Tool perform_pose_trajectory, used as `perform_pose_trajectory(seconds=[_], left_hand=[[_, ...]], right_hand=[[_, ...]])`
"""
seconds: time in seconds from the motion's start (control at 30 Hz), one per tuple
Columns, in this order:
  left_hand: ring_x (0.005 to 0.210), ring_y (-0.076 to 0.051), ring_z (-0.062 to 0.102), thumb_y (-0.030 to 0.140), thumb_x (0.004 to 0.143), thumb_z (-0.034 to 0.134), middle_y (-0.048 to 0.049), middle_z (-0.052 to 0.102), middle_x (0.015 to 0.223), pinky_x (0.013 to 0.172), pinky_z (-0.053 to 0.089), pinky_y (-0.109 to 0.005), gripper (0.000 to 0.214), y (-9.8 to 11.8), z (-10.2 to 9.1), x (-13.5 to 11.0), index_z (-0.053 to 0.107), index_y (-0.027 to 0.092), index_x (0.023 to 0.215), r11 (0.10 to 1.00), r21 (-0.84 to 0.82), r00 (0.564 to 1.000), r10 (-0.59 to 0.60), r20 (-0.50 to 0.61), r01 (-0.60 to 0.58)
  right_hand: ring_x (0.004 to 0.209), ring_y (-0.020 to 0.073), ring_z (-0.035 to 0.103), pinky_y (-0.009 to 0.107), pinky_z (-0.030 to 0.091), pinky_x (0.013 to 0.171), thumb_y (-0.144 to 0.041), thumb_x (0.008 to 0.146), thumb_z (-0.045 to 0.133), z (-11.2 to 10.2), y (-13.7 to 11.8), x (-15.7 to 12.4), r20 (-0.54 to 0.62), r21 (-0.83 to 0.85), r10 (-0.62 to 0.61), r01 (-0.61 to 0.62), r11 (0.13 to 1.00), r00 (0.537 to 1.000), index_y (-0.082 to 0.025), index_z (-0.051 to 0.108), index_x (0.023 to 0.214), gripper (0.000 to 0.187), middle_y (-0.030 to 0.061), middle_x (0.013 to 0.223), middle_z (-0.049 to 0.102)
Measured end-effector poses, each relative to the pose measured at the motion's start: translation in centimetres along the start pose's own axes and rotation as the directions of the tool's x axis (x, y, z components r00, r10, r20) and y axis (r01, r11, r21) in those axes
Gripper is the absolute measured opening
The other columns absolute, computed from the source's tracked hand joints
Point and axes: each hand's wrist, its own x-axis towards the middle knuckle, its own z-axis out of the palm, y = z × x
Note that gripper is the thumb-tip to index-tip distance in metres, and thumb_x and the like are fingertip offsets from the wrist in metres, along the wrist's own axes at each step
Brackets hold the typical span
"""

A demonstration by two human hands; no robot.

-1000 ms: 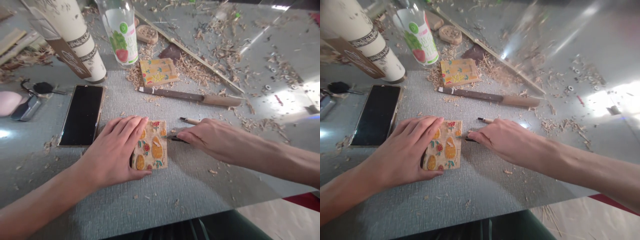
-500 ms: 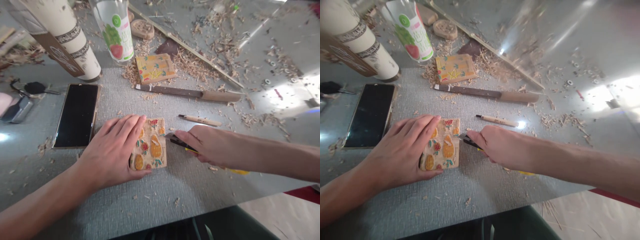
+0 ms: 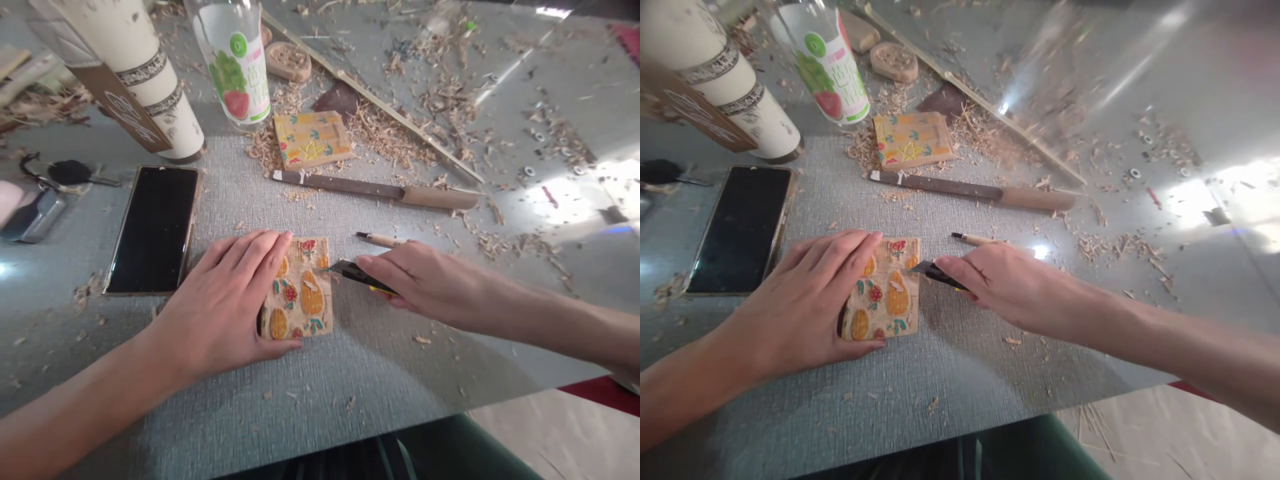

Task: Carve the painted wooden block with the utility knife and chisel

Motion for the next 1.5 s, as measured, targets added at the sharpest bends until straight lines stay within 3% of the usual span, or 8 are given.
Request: perform_pose_trajectory(seconds=[0.23,0.57,0.67,0.8,0.97,1.1,1.37,1.5], left_hand=[[0.140,-0.047,0.058,0.092,0.089,0.052,-0.0308,0.057,0.154,0.115,0.045,-0.058,0.124,-0.1,0.0,-0.1,0.032,-0.003,0.166,1.000,0.010,1.000,0.010,-0.002,-0.010],[0.142,-0.047,0.057,0.087,0.089,0.058,-0.0303,0.057,0.155,0.117,0.045,-0.058,0.120,0.1,0.0,0.1,0.033,-0.002,0.167,1.000,0.005,1.000,-0.004,-0.002,0.004],[0.141,-0.047,0.058,0.086,0.087,0.061,-0.0313,0.058,0.153,0.116,0.045,-0.058,0.121,0.1,-0.1,0.1,0.036,-0.005,0.164,1.000,0.029,1.000,0.005,-0.002,-0.004],[0.138,-0.047,0.059,0.086,0.085,0.064,-0.0318,0.060,0.151,0.115,0.047,-0.059,0.124,0.1,-0.2,0.2,0.038,-0.007,0.163,0.999,0.033,1.000,0.011,-0.005,-0.011],[0.141,-0.048,0.057,0.087,0.085,0.063,-0.0325,0.058,0.154,0.117,0.047,-0.061,0.123,0.2,-0.2,0.1,0.036,-0.004,0.164,1.000,0.012,1.000,-0.004,0.013,0.004],[0.144,-0.048,0.056,0.086,0.086,0.063,-0.0315,0.057,0.157,0.119,0.045,-0.060,0.122,0.1,-0.2,0.1,0.035,-0.001,0.167,1.000,-0.015,1.000,-0.019,0.016,0.019],[0.141,-0.049,0.058,0.084,0.083,0.069,-0.0337,0.058,0.155,0.117,0.047,-0.062,0.125,0.2,-0.3,0.2,0.037,-0.005,0.165,1.000,-0.014,1.000,-0.012,0.022,0.013],[0.142,-0.049,0.057,0.081,0.083,0.071,-0.0332,0.058,0.155,0.118,0.046,-0.061,0.123,0.2,-0.3,0.2,0.038,-0.006,0.164,1.000,0.000,1.000,-0.007,0.015,0.007]], right_hand=[[0.048,0.0128,0.037,0.033,0.025,0.055,-0.069,0.113,0.022,-0.5,-0.7,0.7,-0.120,-0.402,-0.230,0.164,0.901,0.966,-0.023,0.068,0.078,0.073,-0.0007,0.054,0.049],[0.055,0.0151,0.045,0.034,0.028,0.059,-0.070,0.111,0.026,-0.5,-1.2,1.2,-0.059,-0.436,-0.123,0.085,0.896,0.991,-0.024,0.072,0.077,0.074,0.0031,0.064,0.057],[0.053,0.0148,0.049,0.033,0.034,0.054,-0.080,0.106,0.028,-1.6,-1.7,1.5,0.142,-0.242,0.044,-0.009,0.970,0.989,-0.023,0.063,0.074,0.074,0.0029,0.066,0.057],[0.047,0.0118,0.044,0.029,0.040,0.048,-0.088,0.098,0.042,-3.0,-1.6,1.7,0.528,0.078,0.197,-0.277,0.958,0.826,-0.025,0.047,0.076,0.067,-0.0032,0.061,0.050],[0.050,0.0147,0.047,0.031,0.036,0.051,-0.075,0.105,0.042,-2.8,-0.2,1.6,0.225,-0.100,0.018,0.004,0.995,0.974,-0.025,0.062,0.081,0.059,-0.0005,0.063,0.055],[0.058,0.0162,0.052,0.033,0.029,0.059,-0.069,0.112,0.031,-1.7,-0.2,1.4,0.002,-0.348,-0.227,0.213,0.913,0.974,-0.026,0.076,0.093,0.065,0.0013,0.069,0.062],[0.067,0.0199,0.060,0.035,0.034,0.065,-0.074,0.111,0.019,-0.8,-1.8,1.5,-0.003,-0.395,-0.163,0.148,0.907,0.987,-0.027,0.075,0.089,0.077,0.0044,0.076,0.069],[0.052,0.0152,0.054,0.033,0.034,0.056,-0.078,0.109,0.024,-2.0,-2.1,1.8,0.149,-0.321,-0.088,0.133,0.938,0.985,-0.024,0.059,0.070,0.075,0.0004,0.062,0.061]])
